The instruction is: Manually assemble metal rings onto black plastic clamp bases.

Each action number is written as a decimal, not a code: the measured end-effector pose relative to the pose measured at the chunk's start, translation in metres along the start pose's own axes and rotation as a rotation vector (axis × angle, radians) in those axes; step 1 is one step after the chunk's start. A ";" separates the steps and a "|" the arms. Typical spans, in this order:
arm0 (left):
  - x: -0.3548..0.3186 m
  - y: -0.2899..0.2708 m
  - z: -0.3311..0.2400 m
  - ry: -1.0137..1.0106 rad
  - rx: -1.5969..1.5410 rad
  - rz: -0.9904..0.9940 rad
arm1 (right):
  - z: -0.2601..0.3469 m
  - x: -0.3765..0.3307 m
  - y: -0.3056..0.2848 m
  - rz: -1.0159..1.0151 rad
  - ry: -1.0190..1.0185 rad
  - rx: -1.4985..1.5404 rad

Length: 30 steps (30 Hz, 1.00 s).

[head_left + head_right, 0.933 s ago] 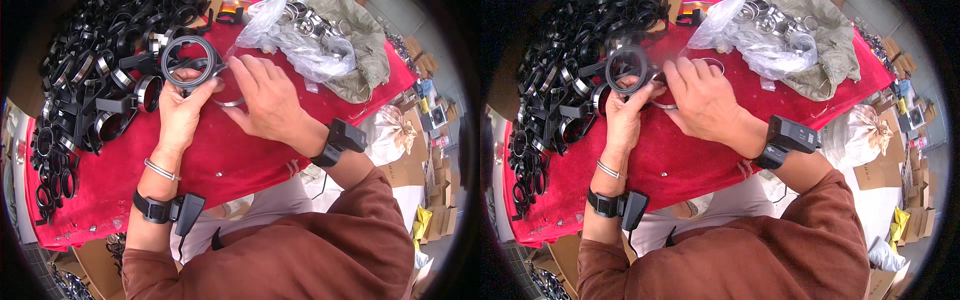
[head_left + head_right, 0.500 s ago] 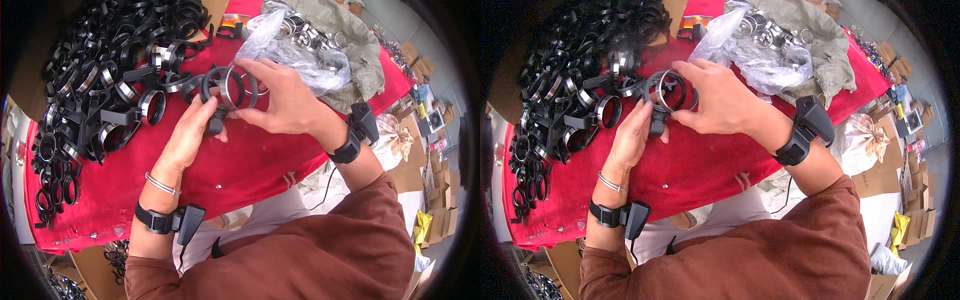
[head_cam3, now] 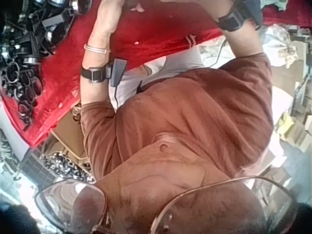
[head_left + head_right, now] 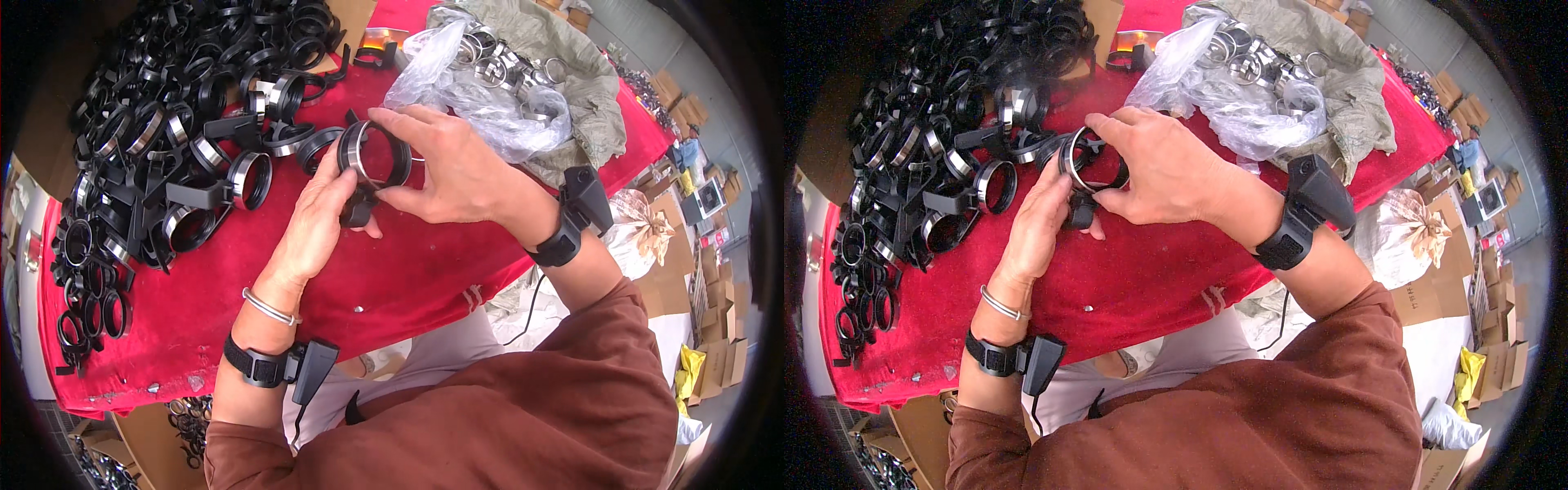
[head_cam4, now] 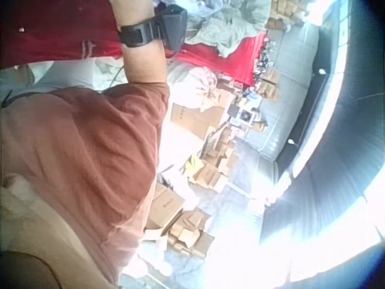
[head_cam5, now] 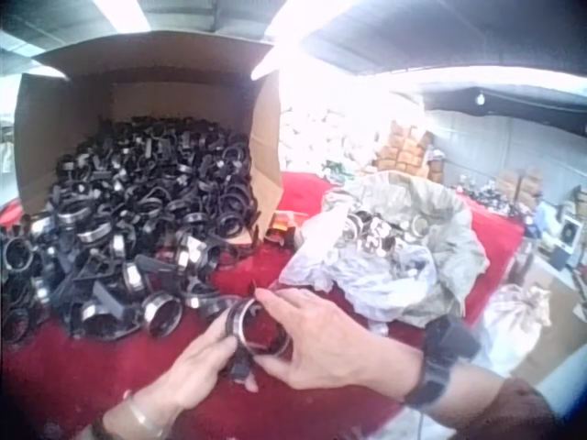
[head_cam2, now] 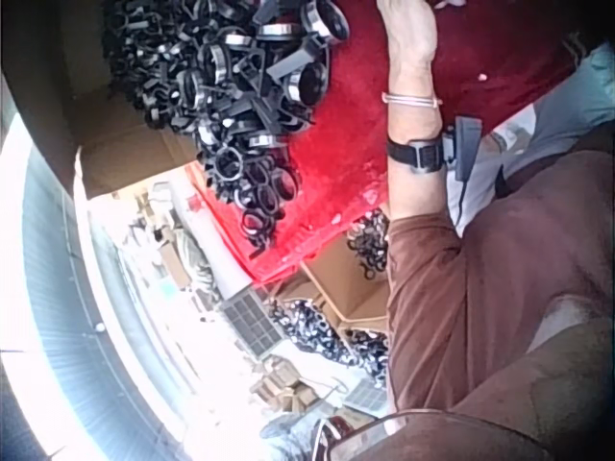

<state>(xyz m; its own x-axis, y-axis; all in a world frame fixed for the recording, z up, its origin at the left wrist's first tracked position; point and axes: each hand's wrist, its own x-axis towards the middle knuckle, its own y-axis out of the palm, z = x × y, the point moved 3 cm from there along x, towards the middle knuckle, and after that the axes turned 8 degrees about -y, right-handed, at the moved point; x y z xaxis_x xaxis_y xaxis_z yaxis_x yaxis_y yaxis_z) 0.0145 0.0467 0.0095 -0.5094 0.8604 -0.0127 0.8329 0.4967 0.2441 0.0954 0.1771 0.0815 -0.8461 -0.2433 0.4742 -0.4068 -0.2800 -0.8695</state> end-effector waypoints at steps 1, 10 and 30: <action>0.000 0.001 0.001 0.000 0.001 0.000 | 0.001 0.000 0.001 0.005 -0.001 -0.011; 0.003 0.002 -0.001 0.129 0.100 -0.164 | -0.042 -0.002 0.037 -0.327 0.521 0.520; -0.001 0.008 0.001 0.410 0.769 -0.050 | -0.093 0.107 0.072 -0.143 0.849 1.644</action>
<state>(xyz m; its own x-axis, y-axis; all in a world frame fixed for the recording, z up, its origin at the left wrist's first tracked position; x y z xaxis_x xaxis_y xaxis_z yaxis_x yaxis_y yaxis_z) 0.0218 0.0498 0.0100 -0.4637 0.8004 0.3799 0.6474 0.5988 -0.4714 -0.0570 0.2176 0.0570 -0.9753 0.1880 -0.1160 -0.2192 -0.8884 0.4033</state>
